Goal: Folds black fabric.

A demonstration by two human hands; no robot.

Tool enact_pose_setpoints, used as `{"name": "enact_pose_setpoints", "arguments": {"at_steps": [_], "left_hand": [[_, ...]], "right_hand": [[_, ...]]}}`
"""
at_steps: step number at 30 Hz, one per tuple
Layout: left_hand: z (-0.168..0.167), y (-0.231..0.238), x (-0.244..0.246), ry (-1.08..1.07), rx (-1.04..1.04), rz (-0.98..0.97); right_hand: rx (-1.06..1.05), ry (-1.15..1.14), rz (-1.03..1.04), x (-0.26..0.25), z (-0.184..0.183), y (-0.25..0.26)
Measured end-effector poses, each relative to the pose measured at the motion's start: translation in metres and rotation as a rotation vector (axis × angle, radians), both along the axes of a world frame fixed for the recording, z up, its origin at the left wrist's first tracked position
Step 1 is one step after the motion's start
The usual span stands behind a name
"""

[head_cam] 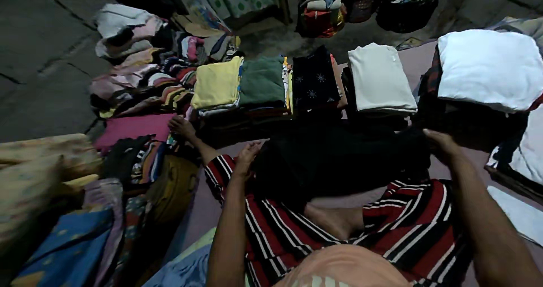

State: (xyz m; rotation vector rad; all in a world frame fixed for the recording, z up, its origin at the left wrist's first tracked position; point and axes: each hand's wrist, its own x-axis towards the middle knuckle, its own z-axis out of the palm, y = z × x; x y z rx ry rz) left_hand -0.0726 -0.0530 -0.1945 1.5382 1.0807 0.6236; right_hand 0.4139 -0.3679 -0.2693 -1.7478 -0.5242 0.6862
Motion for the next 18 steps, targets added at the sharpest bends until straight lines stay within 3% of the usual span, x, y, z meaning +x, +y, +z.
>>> {"name": "enact_pose_setpoints", "arguments": {"at_steps": [1,5,10,18], "left_hand": [[-0.024,0.011,0.003,0.072,-0.079,0.053],[-0.090,0.008,0.003,0.367,-0.255,0.054],[-0.096,0.010,0.013,0.570,-0.271,0.009],[-0.078,0.000,0.009,0.761,-0.226,-0.212]], "right_hand": [[-0.090,0.041,-0.031,-0.003,-0.019,0.003],[-0.523,0.192,0.052,-0.019,-0.010,0.011],[-0.648,0.117,0.168,0.006,-0.042,-0.005],[-0.773,0.034,0.277,0.004,-0.043,-0.004]]}}
